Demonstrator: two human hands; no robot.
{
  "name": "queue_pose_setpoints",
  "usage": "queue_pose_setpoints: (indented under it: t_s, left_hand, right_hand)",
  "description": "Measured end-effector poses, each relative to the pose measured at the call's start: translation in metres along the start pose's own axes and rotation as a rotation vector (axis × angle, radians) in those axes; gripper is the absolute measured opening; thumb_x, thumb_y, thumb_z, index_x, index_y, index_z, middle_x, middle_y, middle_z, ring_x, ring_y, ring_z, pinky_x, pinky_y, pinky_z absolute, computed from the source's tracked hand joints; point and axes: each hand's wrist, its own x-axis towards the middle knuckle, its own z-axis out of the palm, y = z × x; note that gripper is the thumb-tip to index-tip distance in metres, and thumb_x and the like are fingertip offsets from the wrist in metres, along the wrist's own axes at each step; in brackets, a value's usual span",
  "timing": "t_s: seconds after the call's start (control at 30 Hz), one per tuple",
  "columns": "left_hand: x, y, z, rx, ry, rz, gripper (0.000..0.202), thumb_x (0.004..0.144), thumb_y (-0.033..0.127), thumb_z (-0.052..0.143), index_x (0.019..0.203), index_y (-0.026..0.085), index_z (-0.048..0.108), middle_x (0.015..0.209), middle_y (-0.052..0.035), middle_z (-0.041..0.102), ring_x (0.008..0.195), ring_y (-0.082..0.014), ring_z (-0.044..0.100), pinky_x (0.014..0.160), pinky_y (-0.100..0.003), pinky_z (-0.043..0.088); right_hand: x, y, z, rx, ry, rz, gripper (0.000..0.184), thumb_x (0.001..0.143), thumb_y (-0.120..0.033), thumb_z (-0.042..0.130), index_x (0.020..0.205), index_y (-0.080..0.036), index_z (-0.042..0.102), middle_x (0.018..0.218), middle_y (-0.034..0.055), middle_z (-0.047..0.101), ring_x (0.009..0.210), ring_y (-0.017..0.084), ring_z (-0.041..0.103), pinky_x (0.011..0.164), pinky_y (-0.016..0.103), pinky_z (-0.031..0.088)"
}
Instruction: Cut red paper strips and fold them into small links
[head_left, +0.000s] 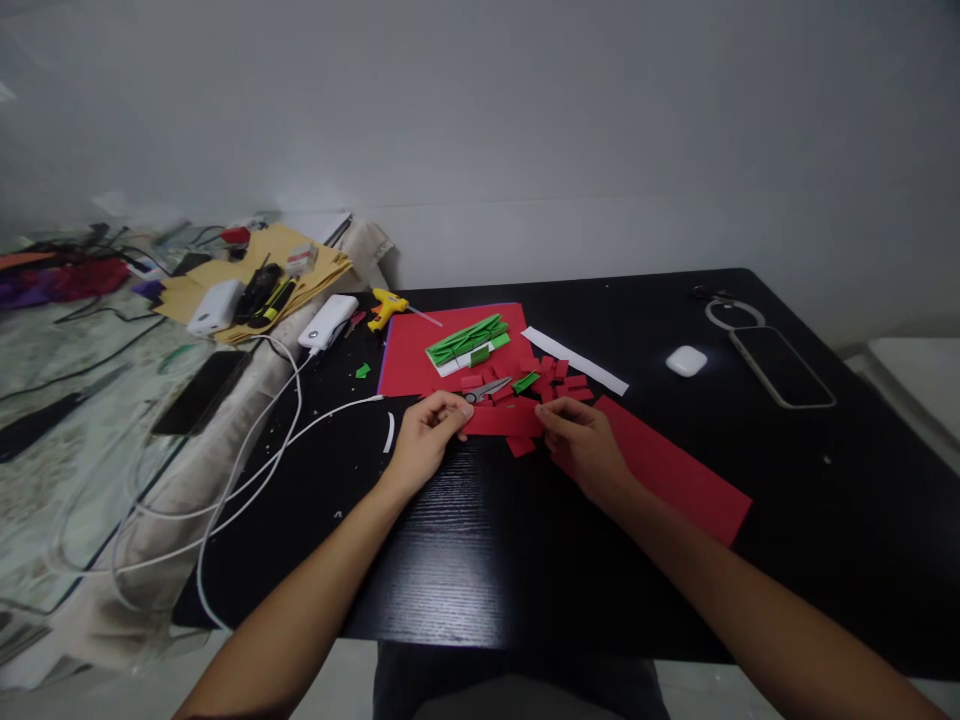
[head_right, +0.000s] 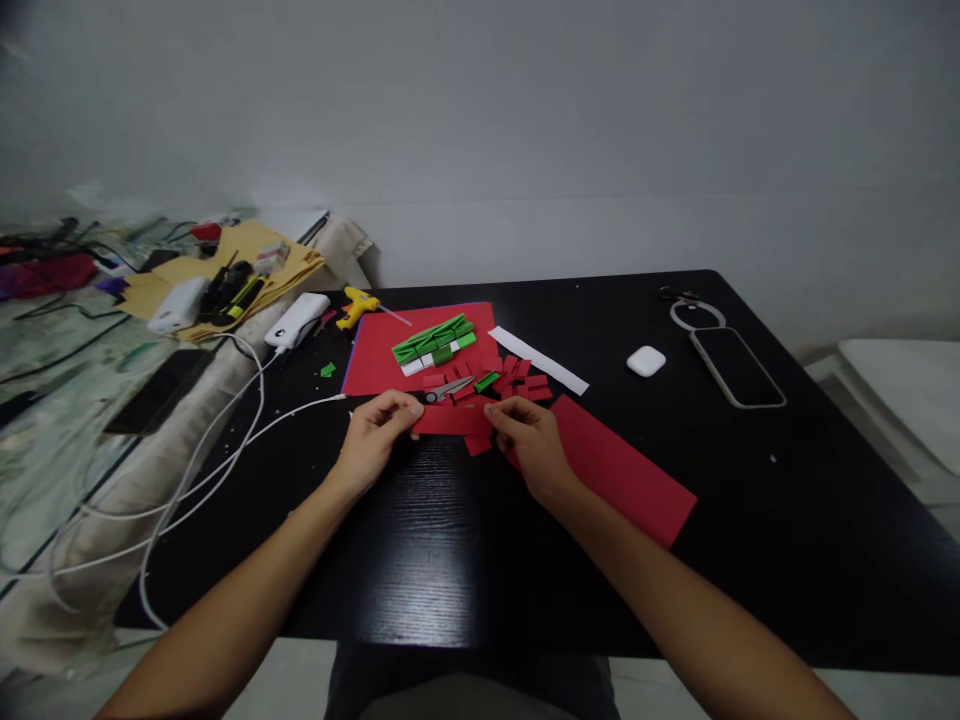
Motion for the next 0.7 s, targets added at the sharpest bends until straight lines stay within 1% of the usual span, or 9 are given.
queue_pose_setpoints:
  t_s: [0.1, 0.17, 0.27, 0.37, 0.43, 0.5, 0.63, 0.7]
  left_hand:
    - [-0.0004, 0.0007, 0.0001, 0.001, 0.024, 0.009, 0.024, 0.079, 0.039, 0.077, 0.079, 0.017, 0.069, 0.070, 0.0012, 0.063, 0.057, -0.0104, 0.056, 0.059, -0.024, 0.045]
    - [-0.0007, 0.0007, 0.0002, 0.011, 0.034, 0.011, 0.023, 0.079, 0.039, 0.077, 0.079, 0.017, 0.069, 0.069, 0.0016, 0.062, 0.057, -0.0102, 0.056, 0.059, -0.023, 0.044]
    - [-0.0010, 0.0009, 0.0009, 0.032, 0.032, 0.012, 0.024, 0.080, 0.039, 0.076, 0.079, 0.016, 0.069, 0.068, 0.0019, 0.061, 0.056, -0.0100, 0.055, 0.058, -0.023, 0.044]
    - [-0.0011, 0.0010, 0.0013, 0.034, 0.038, 0.018, 0.025, 0.080, 0.039, 0.076, 0.079, 0.016, 0.069, 0.066, 0.0022, 0.061, 0.056, -0.0100, 0.055, 0.058, -0.022, 0.044]
    - [-0.0010, 0.0008, 0.0012, 0.029, 0.047, 0.024, 0.025, 0.079, 0.040, 0.077, 0.079, 0.016, 0.069, 0.066, 0.0021, 0.061, 0.056, -0.0100, 0.055, 0.058, -0.022, 0.045]
    - [-0.0008, 0.0006, 0.0010, 0.028, 0.053, 0.030, 0.026, 0.079, 0.040, 0.078, 0.079, 0.016, 0.069, 0.066, 0.0020, 0.061, 0.056, -0.0100, 0.054, 0.057, -0.022, 0.045]
    - [-0.0005, 0.0006, 0.0013, 0.019, 0.055, 0.042, 0.026, 0.078, 0.039, 0.078, 0.079, 0.015, 0.069, 0.066, 0.0019, 0.061, 0.056, -0.0099, 0.054, 0.057, -0.022, 0.045]
    - [-0.0005, 0.0008, 0.0017, 0.017, 0.055, 0.044, 0.024, 0.079, 0.038, 0.078, 0.080, 0.015, 0.069, 0.067, 0.0020, 0.061, 0.056, -0.0098, 0.054, 0.057, -0.022, 0.045]
  right_hand:
    - [0.0001, 0.0012, 0.0017, 0.026, -0.011, -0.008, 0.032, 0.075, -0.049, 0.078, 0.070, -0.020, 0.066, 0.058, -0.0036, 0.052, 0.051, 0.012, 0.047, 0.050, 0.026, 0.039]
    - [-0.0002, 0.0029, 0.0037, 0.057, -0.031, -0.012, 0.035, 0.076, -0.053, 0.077, 0.072, -0.019, 0.067, 0.065, -0.0021, 0.057, 0.055, 0.012, 0.052, 0.052, 0.026, 0.044]
    - [-0.0018, 0.0048, 0.0067, 0.067, -0.093, 0.015, 0.039, 0.076, -0.056, 0.076, 0.080, -0.018, 0.069, 0.075, 0.0005, 0.065, 0.061, 0.014, 0.060, 0.058, 0.027, 0.051]
    - [-0.0034, 0.0044, 0.0076, -0.008, -0.133, 0.041, 0.040, 0.075, -0.055, 0.079, 0.080, -0.016, 0.069, 0.071, 0.0029, 0.070, 0.061, 0.015, 0.065, 0.060, 0.028, 0.055]
    - [-0.0034, 0.0032, 0.0069, -0.054, -0.130, 0.049, 0.041, 0.074, -0.055, 0.079, 0.077, -0.015, 0.069, 0.070, 0.0053, 0.073, 0.061, 0.017, 0.068, 0.060, 0.028, 0.056]
    - [-0.0028, 0.0022, 0.0058, -0.062, -0.112, 0.058, 0.042, 0.073, -0.055, 0.081, 0.077, -0.015, 0.070, 0.073, 0.0075, 0.075, 0.064, 0.018, 0.071, 0.059, 0.028, 0.057]
    - [-0.0021, 0.0013, 0.0051, -0.017, -0.078, 0.085, 0.040, 0.068, -0.052, 0.085, 0.079, -0.015, 0.071, 0.080, 0.0087, 0.077, 0.070, 0.022, 0.075, 0.061, 0.030, 0.060]
    - [-0.0025, 0.0015, 0.0059, 0.006, -0.073, 0.096, 0.039, 0.068, -0.050, 0.086, 0.079, -0.015, 0.072, 0.080, 0.0085, 0.077, 0.072, 0.023, 0.076, 0.063, 0.031, 0.061]
